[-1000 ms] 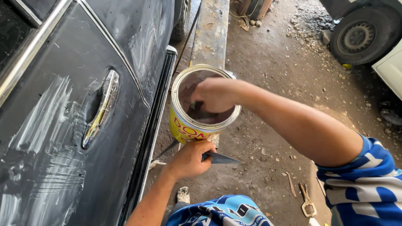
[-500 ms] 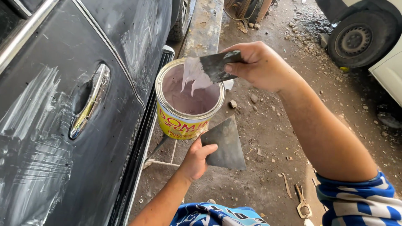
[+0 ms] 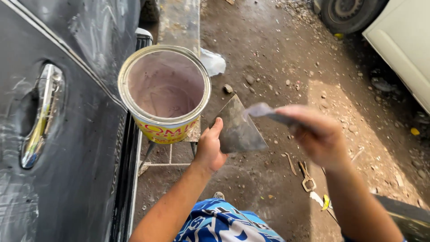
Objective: Mixing automotive body filler with hardener on a spreader in preparation for car body repair.
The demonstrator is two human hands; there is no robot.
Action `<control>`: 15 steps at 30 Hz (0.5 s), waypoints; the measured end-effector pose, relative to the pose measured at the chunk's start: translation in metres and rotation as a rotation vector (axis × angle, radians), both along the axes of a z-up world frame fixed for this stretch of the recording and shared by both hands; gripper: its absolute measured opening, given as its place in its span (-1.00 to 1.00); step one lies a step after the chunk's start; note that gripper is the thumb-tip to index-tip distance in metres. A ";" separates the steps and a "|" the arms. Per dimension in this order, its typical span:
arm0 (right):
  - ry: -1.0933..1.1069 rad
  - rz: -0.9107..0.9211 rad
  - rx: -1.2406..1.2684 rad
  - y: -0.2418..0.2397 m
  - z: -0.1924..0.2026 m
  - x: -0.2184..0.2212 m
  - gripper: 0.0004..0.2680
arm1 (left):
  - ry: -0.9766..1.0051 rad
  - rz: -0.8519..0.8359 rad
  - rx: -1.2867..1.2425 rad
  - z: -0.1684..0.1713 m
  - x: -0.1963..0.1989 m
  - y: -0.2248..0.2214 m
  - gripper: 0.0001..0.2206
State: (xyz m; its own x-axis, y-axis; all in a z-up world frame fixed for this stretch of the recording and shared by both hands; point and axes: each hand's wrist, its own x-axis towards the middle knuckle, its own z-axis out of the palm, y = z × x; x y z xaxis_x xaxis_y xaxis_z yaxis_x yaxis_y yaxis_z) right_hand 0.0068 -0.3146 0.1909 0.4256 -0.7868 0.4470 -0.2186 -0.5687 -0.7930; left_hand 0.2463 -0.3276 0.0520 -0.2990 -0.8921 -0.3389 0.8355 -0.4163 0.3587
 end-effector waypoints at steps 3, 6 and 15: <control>0.080 -0.030 -0.140 0.029 -0.040 0.002 -0.73 | 0.022 0.002 0.006 -0.019 -0.015 -0.007 -0.68; -0.015 0.026 -0.027 0.045 -0.080 0.001 -0.65 | 0.043 0.031 -0.002 -0.024 -0.023 -0.005 -0.71; 0.056 -0.200 -0.176 0.046 -0.101 0.002 -0.60 | 0.013 0.008 -0.220 0.005 -0.031 0.011 -0.73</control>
State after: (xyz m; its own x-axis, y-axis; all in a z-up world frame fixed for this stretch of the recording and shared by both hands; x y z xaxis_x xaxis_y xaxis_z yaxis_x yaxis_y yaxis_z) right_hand 0.0088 -0.2685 0.0895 0.2977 -0.7702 0.5640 -0.3813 -0.6376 -0.6694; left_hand 0.2153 -0.3166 0.0575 -0.2948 -0.9464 -0.1320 0.8434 -0.3227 0.4295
